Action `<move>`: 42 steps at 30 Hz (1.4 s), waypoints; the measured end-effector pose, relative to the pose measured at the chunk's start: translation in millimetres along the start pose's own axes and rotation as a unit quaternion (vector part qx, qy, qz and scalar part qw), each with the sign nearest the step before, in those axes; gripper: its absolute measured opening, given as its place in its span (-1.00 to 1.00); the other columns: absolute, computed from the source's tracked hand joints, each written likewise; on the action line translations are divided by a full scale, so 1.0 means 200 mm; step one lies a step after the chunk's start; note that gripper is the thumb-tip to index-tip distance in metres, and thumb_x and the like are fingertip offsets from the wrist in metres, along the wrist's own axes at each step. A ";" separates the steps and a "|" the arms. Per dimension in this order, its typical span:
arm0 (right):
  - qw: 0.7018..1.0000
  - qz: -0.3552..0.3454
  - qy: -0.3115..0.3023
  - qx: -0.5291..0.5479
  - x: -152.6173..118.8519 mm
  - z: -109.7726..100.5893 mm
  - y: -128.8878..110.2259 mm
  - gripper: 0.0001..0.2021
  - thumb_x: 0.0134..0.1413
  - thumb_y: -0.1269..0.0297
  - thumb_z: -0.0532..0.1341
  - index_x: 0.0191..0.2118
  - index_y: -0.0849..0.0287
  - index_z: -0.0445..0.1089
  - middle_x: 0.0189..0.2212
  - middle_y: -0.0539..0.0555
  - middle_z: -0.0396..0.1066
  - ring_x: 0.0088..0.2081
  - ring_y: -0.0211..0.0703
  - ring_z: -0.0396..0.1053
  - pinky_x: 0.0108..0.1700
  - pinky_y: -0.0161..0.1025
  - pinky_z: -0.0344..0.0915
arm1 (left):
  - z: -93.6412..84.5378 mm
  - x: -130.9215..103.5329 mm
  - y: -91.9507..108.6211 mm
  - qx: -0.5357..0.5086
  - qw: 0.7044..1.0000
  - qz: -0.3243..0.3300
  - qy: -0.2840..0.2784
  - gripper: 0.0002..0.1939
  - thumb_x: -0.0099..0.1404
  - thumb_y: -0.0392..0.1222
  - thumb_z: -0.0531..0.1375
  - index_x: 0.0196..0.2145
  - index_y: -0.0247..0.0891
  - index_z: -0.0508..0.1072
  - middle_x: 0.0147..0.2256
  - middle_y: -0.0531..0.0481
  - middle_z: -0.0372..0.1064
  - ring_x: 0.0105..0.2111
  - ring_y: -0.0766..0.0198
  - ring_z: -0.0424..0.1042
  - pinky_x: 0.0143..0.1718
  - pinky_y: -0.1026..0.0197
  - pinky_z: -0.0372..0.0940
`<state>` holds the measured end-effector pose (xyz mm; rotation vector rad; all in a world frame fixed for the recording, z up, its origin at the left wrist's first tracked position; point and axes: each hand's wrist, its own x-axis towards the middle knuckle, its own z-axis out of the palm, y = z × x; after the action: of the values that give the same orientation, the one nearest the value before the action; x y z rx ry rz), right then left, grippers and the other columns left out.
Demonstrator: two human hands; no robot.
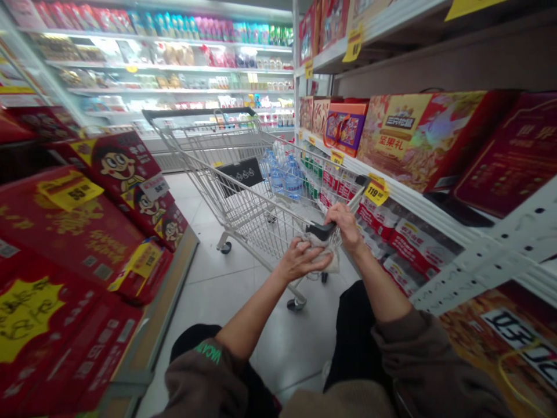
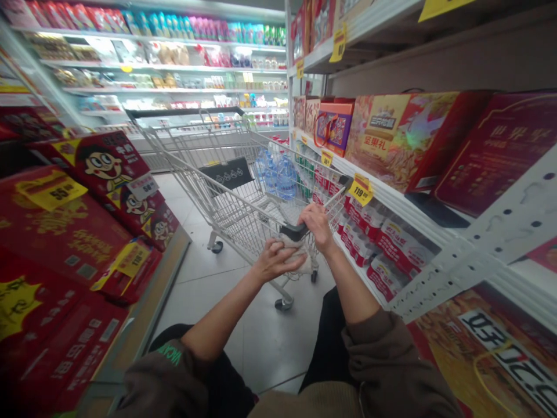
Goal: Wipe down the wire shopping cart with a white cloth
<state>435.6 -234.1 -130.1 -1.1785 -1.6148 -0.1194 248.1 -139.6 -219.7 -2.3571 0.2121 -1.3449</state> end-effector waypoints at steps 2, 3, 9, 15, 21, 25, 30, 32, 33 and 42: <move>1.000 0.005 -0.017 0.002 0.01 0.00 0.00 -0.37 0.44 -0.13 -0.19 -0.44 0.05 0.44 -0.42 0.04 0.42 -0.22 -0.07 0.33 0.09 0.07 0.06 | -0.02 -0.06 -0.04 0.009 1.000 -0.023 0.017 -0.57 0.30 -0.30 0.35 0.03 0.21 0.51 -0.09 0.03 0.46 -0.04 0.15 0.24 0.12 0.01 0.25; 1.000 0.006 -0.023 0.005 0.01 -0.01 -0.01 -0.39 0.45 -0.12 -0.17 -0.44 0.06 0.43 -0.42 0.03 0.42 -0.22 -0.07 0.33 0.09 0.06 0.05 | -0.04 -0.10 -0.07 0.009 0.999 -0.043 0.021 -0.55 0.29 -0.34 0.33 0.02 0.18 0.52 -0.12 0.00 0.44 -0.04 0.13 0.24 0.10 0.02 0.27; 1.000 -0.002 -0.024 0.013 0.01 -0.01 0.02 -0.38 0.44 -0.13 -0.16 -0.47 0.06 0.41 -0.47 0.00 0.39 -0.25 -0.09 0.31 0.11 0.07 0.01 | -0.21 -0.21 -0.25 0.019 0.986 -0.165 0.032 -0.51 0.28 -0.39 0.18 0.13 -0.07 0.47 -0.03 -0.19 0.32 0.02 0.01 0.24 0.04 -0.08 0.31; 1.000 0.005 -0.024 0.016 0.01 -0.04 0.06 -0.37 0.44 -0.14 -0.15 -0.49 0.06 0.42 -0.48 0.00 0.39 -0.27 -0.11 0.31 0.08 0.05 0.06 | -0.27 0.20 -0.29 -0.052 0.988 -0.144 -0.022 -0.61 0.39 -0.04 0.17 0.14 -0.07 0.44 0.21 -0.19 0.31 0.31 -0.17 0.12 0.30 -0.35 0.01; 0.999 0.033 -0.019 -0.003 0.01 -0.11 0.10 -0.32 0.37 -0.27 -0.13 -0.54 0.05 0.42 -0.49 0.02 0.41 -0.27 -0.07 0.36 0.10 0.07 0.16 | -0.26 0.41 -0.30 -0.085 0.968 -0.181 -0.155 -0.47 0.37 0.19 0.19 0.12 -0.21 0.45 -0.09 -0.17 0.45 -0.03 -0.05 0.35 0.17 -0.18 0.21; 0.999 0.032 0.014 0.001 -0.01 -0.14 0.13 -0.33 0.35 -0.26 -0.09 -0.60 0.06 0.36 -0.57 0.02 0.36 -0.30 -0.07 0.37 0.07 0.06 0.22 | -0.22 0.46 -0.23 -0.049 0.968 -0.186 -0.159 -0.52 0.35 0.08 0.22 0.13 -0.21 0.47 -0.11 -0.19 0.41 -0.09 -0.07 0.30 0.04 -0.14 0.25; 0.994 0.060 0.090 -0.011 -0.03 -0.17 0.20 -0.35 0.37 -0.19 -0.05 -0.64 0.09 0.29 -0.50 0.03 0.36 -0.33 -0.11 0.36 0.04 0.04 0.25 | -0.13 0.52 -0.09 -0.033 0.968 -0.215 -0.123 -0.52 0.31 0.00 0.28 0.14 -0.18 0.47 -0.09 -0.19 0.41 -0.04 -0.10 0.33 0.07 -0.18 0.27; 0.991 0.068 0.109 -0.025 -0.03 -0.20 0.23 -0.35 0.37 -0.20 -0.03 -0.67 0.10 0.26 -0.49 0.03 0.37 -0.30 -0.10 0.39 0.07 0.04 0.23 | -0.07 0.51 -0.04 -0.034 0.974 -0.213 -0.074 -0.53 0.30 -0.10 0.27 0.15 -0.19 0.45 0.00 -0.23 0.41 0.10 -0.16 0.30 0.20 -0.26 0.21; 0.991 0.070 0.110 -0.032 -0.03 -0.22 0.23 -0.35 0.36 -0.20 -0.02 -0.67 0.10 0.26 -0.50 0.03 0.38 -0.27 -0.09 0.40 0.10 0.05 0.22 | -0.04 0.49 -0.02 -0.033 0.977 -0.205 -0.049 -0.54 0.31 -0.15 0.25 0.15 -0.19 0.45 0.07 -0.24 0.40 0.19 -0.19 0.26 0.27 -0.30 0.16; 0.972 0.019 0.035 -0.232 -0.12 -0.27 -0.05 -0.64 0.46 0.09 -0.03 -0.17 0.05 0.48 -0.17 0.05 0.60 0.00 -0.04 0.45 0.30 0.11 -0.02 | -0.11 0.27 -0.22 0.030 0.976 -0.215 0.009 -0.58 0.35 -0.32 0.17 0.15 -0.13 0.44 0.27 -0.22 0.36 0.43 -0.14 0.09 0.39 -0.38 0.05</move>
<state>463.3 -286.4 -123.2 -1.5383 -1.5455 -0.5310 255.4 -124.2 -148.3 -2.4267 -0.3508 -1.5359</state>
